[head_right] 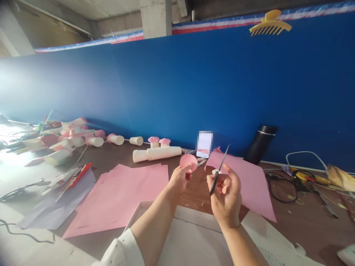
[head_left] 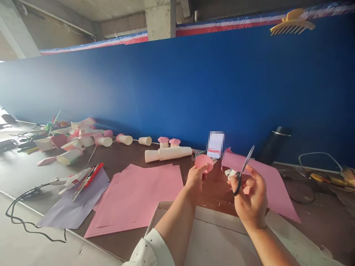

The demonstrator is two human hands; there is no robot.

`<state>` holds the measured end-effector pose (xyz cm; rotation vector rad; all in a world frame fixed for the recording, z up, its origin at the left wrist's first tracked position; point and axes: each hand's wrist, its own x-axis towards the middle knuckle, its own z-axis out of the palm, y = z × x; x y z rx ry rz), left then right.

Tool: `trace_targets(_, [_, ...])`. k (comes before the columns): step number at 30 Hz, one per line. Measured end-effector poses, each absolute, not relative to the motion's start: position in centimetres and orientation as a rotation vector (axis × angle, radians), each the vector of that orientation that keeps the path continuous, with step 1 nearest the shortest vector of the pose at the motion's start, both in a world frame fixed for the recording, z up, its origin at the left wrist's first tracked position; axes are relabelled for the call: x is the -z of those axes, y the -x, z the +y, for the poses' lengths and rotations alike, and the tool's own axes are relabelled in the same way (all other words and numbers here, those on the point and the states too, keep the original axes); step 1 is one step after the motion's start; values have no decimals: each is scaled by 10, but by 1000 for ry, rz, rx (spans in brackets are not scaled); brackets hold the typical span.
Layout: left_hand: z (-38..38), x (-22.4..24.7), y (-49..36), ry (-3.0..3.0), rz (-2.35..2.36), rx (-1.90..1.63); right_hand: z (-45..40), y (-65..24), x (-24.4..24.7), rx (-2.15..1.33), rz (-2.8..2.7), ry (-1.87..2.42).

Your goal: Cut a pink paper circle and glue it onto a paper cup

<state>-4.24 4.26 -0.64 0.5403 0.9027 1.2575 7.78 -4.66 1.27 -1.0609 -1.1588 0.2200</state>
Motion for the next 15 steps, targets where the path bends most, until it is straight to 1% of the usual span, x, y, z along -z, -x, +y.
trace_targets(3, [41, 3, 44, -596, 854, -1269, -49, -73, -8, -303, -1261, 1030])
trace_targets(7, [37, -6, 47, -682, 745, -1270, -39, -79, -3, -468, -1281, 1219])
trace_targets(11, [34, -12, 51, -717, 768, -1233, -32, -88, -8, -730, -1227, 1460])
trace_targets(15, [37, -7, 54, -735, 755, -1214, -29, -94, -3, -879, -1249, 1533])
